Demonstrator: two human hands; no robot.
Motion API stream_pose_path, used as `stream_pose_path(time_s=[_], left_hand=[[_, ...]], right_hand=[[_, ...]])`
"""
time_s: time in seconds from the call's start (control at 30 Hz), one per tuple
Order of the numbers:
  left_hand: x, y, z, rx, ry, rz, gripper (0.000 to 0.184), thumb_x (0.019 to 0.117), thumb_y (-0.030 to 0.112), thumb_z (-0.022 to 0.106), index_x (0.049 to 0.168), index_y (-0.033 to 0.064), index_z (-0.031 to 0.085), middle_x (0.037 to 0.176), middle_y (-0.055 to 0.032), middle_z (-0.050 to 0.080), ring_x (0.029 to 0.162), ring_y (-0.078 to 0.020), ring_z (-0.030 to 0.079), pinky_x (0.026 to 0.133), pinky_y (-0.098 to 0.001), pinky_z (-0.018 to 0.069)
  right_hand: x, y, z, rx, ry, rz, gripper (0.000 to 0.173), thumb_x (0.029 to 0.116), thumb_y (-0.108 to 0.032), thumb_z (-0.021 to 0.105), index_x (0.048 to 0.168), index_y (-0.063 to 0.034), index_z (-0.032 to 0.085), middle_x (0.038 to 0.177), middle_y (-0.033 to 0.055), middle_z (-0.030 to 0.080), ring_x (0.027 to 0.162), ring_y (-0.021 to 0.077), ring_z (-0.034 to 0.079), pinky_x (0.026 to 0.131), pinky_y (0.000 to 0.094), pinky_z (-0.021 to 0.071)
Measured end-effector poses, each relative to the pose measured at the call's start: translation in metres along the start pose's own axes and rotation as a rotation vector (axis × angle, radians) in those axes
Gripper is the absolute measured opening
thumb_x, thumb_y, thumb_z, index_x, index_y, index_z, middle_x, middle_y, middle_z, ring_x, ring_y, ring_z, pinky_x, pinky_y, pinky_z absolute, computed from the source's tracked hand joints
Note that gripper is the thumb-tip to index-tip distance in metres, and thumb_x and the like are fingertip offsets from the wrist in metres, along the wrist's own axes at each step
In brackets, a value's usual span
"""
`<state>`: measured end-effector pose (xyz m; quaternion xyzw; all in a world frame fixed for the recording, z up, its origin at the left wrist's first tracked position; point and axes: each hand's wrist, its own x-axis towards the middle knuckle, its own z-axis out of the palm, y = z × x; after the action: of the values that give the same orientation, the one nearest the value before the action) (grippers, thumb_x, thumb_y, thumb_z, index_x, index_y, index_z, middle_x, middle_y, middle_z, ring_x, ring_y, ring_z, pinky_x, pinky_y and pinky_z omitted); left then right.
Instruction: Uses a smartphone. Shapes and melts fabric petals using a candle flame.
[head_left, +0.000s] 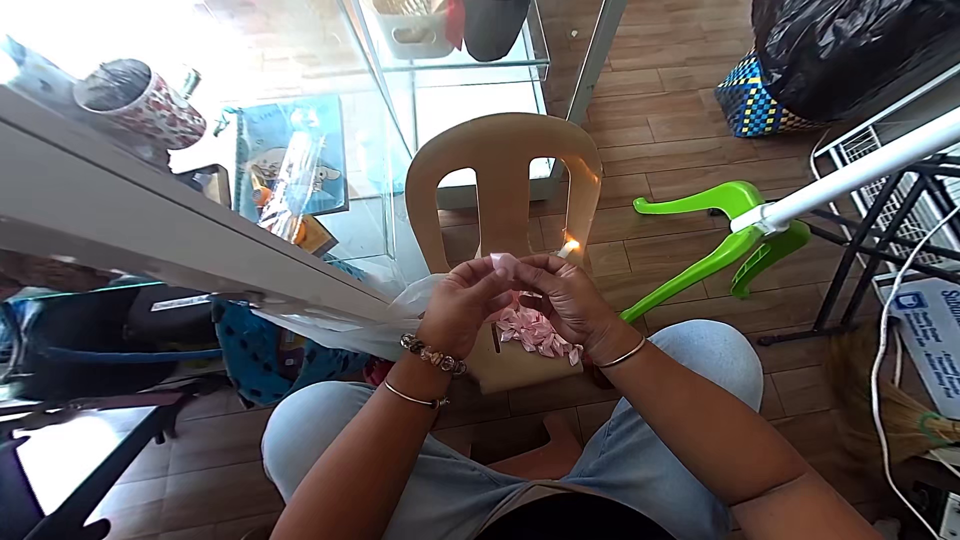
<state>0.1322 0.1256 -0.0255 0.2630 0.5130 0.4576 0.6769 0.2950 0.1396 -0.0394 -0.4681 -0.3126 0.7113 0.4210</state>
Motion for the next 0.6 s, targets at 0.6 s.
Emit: stream_pose_path(time_s=[0.6], left_hand=[[0.001, 0.014, -0.008, -0.056, -0.181, -0.099, 0.023, 0.1026, 0.000, 0.053, 0.123, 0.0084, 0.061, 0.098, -0.0037, 0.070, 0.078, -0.0102, 0.070, 0.074, -0.0256, 0.0604]], right_hand=[[0.004, -0.002, -0.035, -1.185, -0.106, -1.366, 0.012, 0.0932, -0.012, 0.070, 0.101, -0.0123, 0.080, 0.114, 0.0118, 0.069, 0.113, 0.0281, 0.061, 0.097, 0.0446, 0.0462]])
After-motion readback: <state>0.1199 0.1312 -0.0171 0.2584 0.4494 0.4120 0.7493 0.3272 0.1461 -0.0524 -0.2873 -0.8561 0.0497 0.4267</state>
